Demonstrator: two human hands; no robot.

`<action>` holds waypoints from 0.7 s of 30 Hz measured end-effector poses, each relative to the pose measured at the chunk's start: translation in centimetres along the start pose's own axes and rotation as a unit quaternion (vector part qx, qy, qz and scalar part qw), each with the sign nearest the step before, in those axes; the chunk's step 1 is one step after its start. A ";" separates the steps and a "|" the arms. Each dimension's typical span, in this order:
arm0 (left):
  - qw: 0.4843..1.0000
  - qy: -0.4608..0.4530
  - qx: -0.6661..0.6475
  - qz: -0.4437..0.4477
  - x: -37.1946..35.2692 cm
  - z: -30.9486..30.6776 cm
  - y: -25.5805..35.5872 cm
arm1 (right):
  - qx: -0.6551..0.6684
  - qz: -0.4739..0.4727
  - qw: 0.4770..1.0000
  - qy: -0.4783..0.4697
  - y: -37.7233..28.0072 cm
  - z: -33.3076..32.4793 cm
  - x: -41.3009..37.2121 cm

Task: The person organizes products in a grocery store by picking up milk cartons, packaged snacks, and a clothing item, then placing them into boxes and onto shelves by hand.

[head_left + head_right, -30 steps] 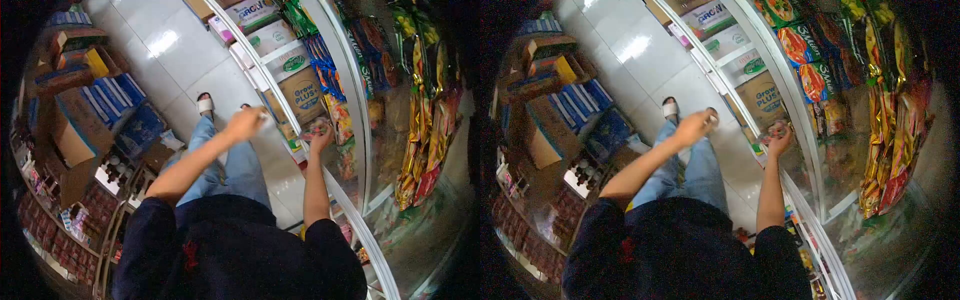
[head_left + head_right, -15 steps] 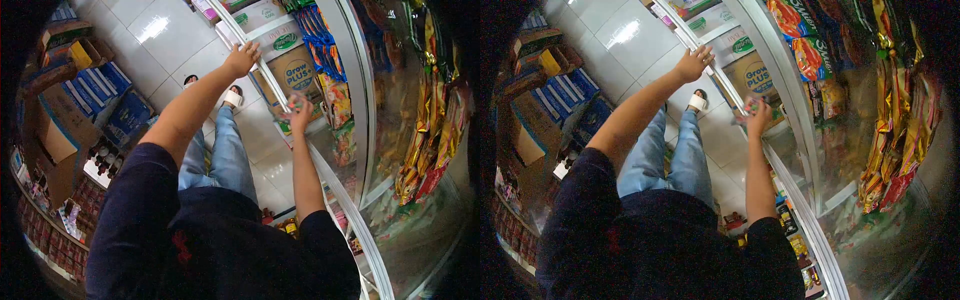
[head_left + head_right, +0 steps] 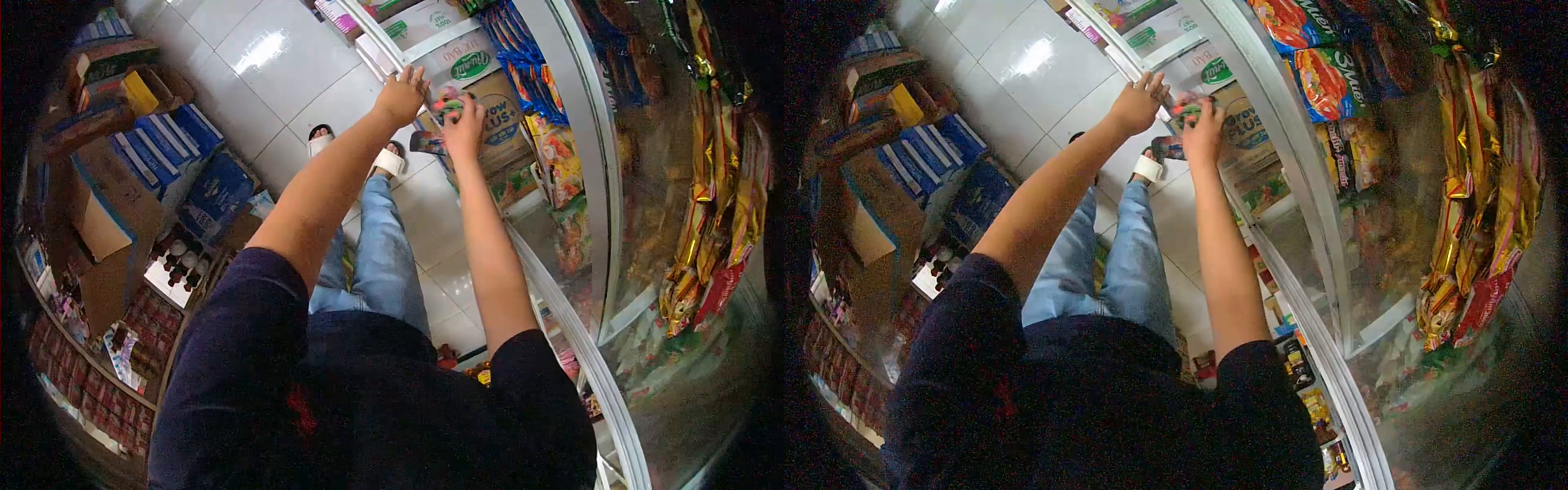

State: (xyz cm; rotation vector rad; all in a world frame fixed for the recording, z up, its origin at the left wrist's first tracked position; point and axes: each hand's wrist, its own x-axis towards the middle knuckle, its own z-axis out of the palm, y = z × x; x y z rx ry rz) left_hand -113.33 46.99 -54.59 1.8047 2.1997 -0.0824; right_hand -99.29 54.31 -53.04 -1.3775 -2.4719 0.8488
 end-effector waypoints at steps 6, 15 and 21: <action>0.999 0.030 -0.023 -0.016 -0.2 0.7 0.5 | 0.121 0.076 0.989 -0.034 3.5 -4.7 -2.3; 0.997 0.035 -0.064 -0.034 -0.5 0.2 0.5 | 0.221 0.301 0.927 0.036 -0.8 -5.6 1.3; 0.988 -0.008 -0.132 -0.081 -0.7 -0.5 0.0 | 0.053 0.075 0.996 0.003 -3.9 0.6 4.5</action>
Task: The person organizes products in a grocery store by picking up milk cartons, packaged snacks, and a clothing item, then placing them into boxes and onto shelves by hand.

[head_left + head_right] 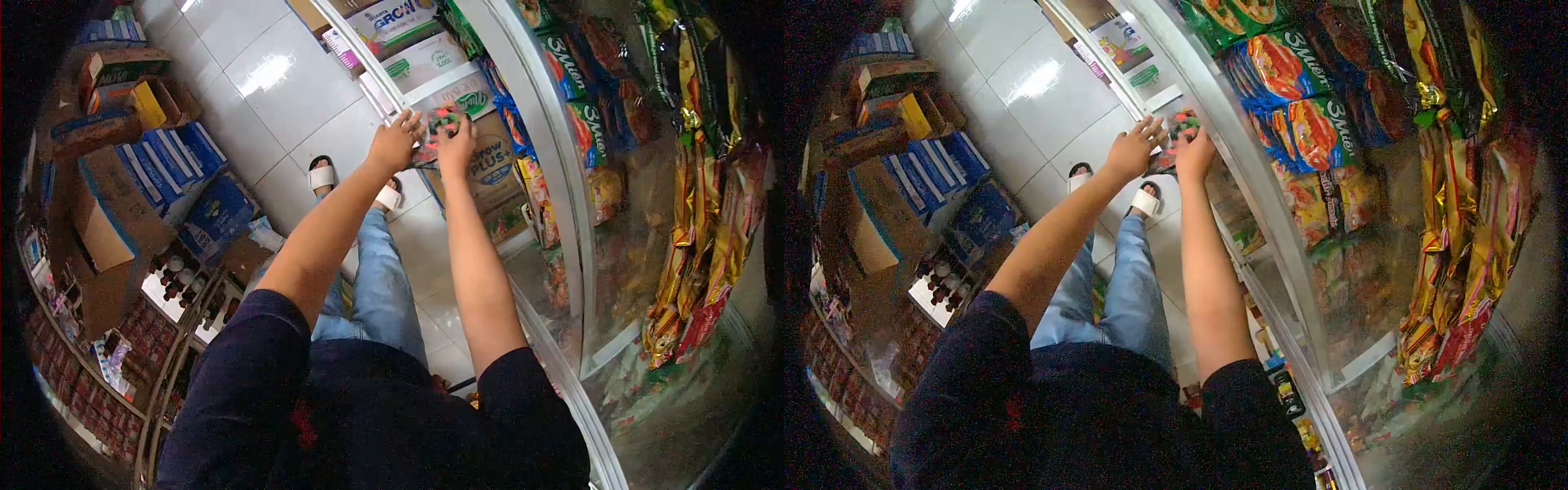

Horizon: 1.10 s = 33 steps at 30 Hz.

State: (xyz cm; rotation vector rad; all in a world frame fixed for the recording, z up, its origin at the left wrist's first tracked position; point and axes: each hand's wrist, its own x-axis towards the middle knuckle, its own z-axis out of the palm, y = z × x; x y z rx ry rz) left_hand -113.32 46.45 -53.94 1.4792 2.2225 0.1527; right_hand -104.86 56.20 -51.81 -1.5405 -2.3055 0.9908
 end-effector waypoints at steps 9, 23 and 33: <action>0.994 0.036 -0.098 -0.027 0.0 -2.1 -4.4 | 0.238 0.256 0.937 0.017 10.8 -8.0 -4.4; 0.994 0.098 -0.036 0.014 6.6 -7.3 -17.9 | -0.148 -0.298 0.940 0.076 -5.1 8.2 5.8; 0.999 -0.004 0.026 0.038 7.2 -7.9 -17.9 | -0.106 0.287 0.945 0.117 1.1 3.2 2.5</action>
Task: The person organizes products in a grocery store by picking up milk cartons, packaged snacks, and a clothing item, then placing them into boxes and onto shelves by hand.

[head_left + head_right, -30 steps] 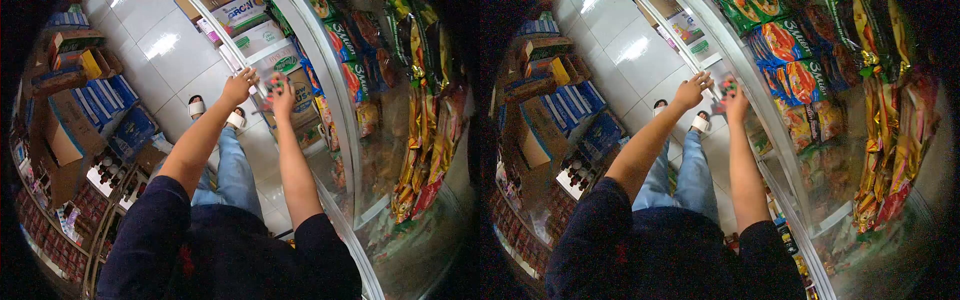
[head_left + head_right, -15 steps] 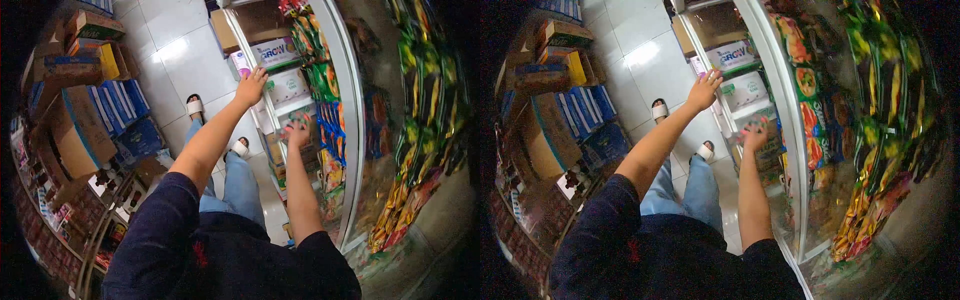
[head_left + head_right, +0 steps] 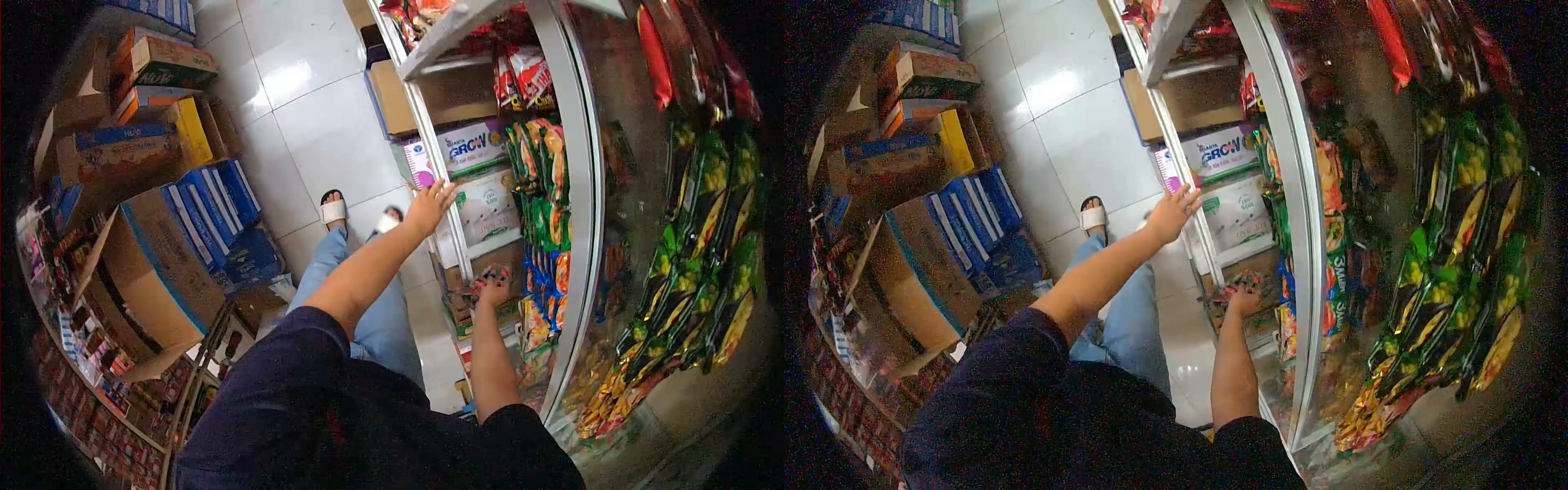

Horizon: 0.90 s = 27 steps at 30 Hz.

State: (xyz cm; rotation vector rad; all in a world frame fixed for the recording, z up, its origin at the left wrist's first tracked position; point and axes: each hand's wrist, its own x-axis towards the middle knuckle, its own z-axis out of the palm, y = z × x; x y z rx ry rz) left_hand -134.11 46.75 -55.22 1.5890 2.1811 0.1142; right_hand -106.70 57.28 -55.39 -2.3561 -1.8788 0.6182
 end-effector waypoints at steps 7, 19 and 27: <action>0.994 -0.051 -0.089 0.042 0.3 -3.5 -2.2 | 0.155 -0.061 0.986 0.026 -18.3 5.0 -3.0; 0.971 0.129 -0.079 -0.183 3.7 -5.6 -9.0 | 0.074 -0.412 0.905 -0.075 -26.9 11.2 -6.2; 0.966 0.077 -0.078 -0.235 6.1 -4.2 -8.7 | 0.157 -0.423 0.892 -0.005 -37.0 16.0 -0.5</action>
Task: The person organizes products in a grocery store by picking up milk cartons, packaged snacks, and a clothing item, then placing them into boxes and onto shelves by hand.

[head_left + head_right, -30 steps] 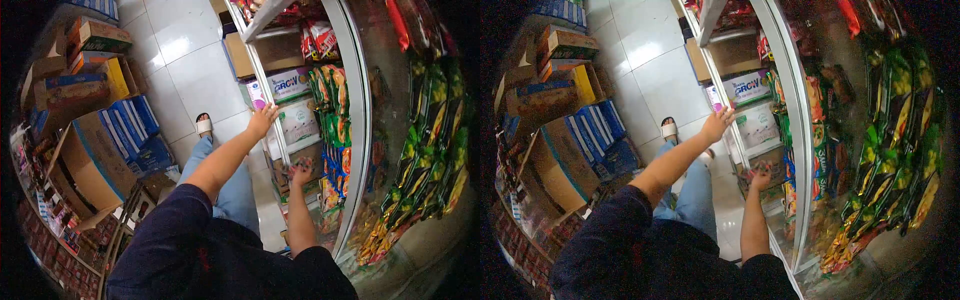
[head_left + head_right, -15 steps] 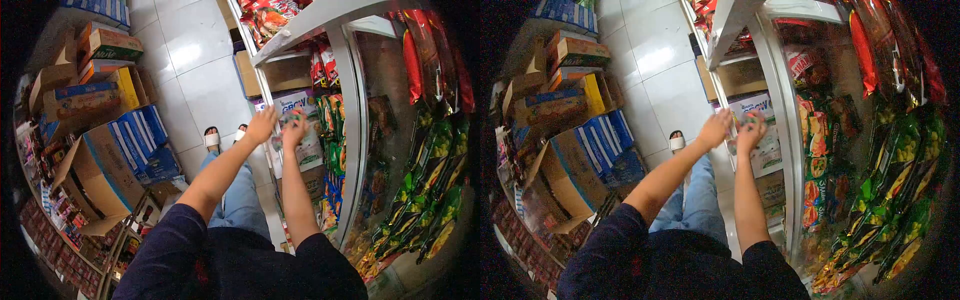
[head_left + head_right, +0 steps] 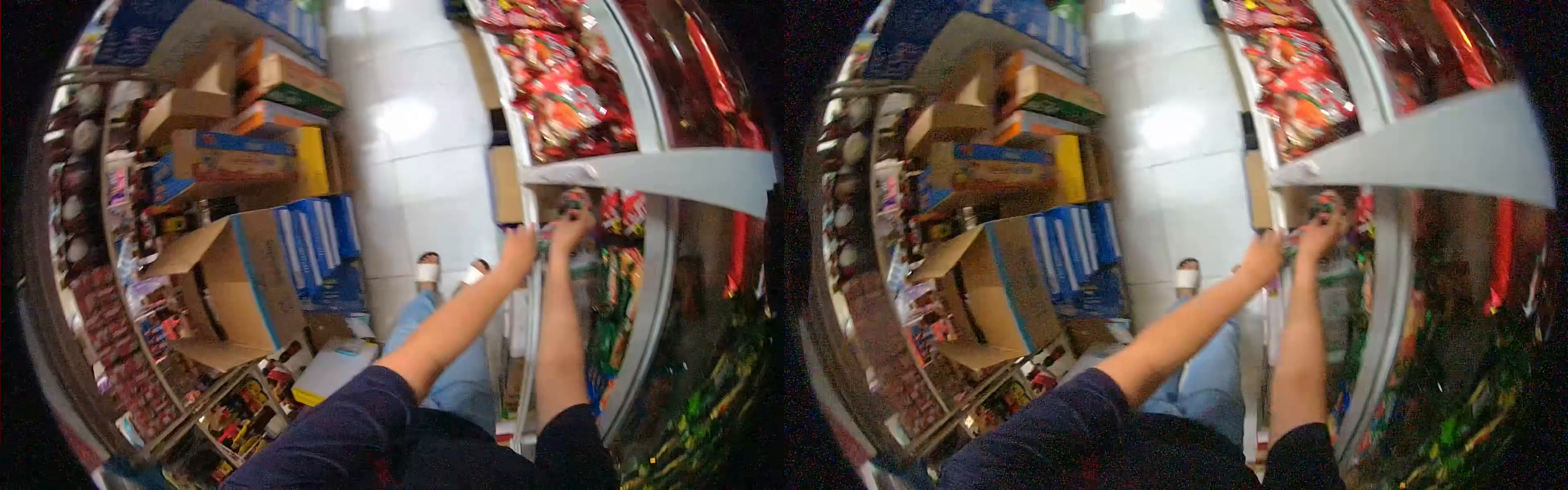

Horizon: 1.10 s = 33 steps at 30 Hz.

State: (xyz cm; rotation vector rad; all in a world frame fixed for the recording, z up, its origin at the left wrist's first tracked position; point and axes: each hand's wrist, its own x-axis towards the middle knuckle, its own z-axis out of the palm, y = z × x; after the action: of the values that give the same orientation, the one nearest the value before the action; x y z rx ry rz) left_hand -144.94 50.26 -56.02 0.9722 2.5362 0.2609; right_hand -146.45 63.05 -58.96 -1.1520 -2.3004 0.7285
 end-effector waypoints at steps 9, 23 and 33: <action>0.995 0.035 0.098 0.002 -0.6 1.0 0.0 | -0.007 -0.142 0.964 -0.227 -2.8 0.0 -1.4; 0.955 -0.166 0.220 0.109 -0.8 -3.2 -0.4 | -0.043 -0.113 0.976 -0.180 -0.8 -6.5 -7.4; 0.947 -0.164 0.230 0.155 -0.4 -3.4 0.7 | -0.015 0.233 0.961 -0.151 2.2 -15.6 -11.3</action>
State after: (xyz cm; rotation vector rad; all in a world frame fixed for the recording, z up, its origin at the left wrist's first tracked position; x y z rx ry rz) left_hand -145.75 50.44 -52.59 1.4530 2.1664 -0.3980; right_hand -129.58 58.72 -50.48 -1.7309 -2.3000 1.1078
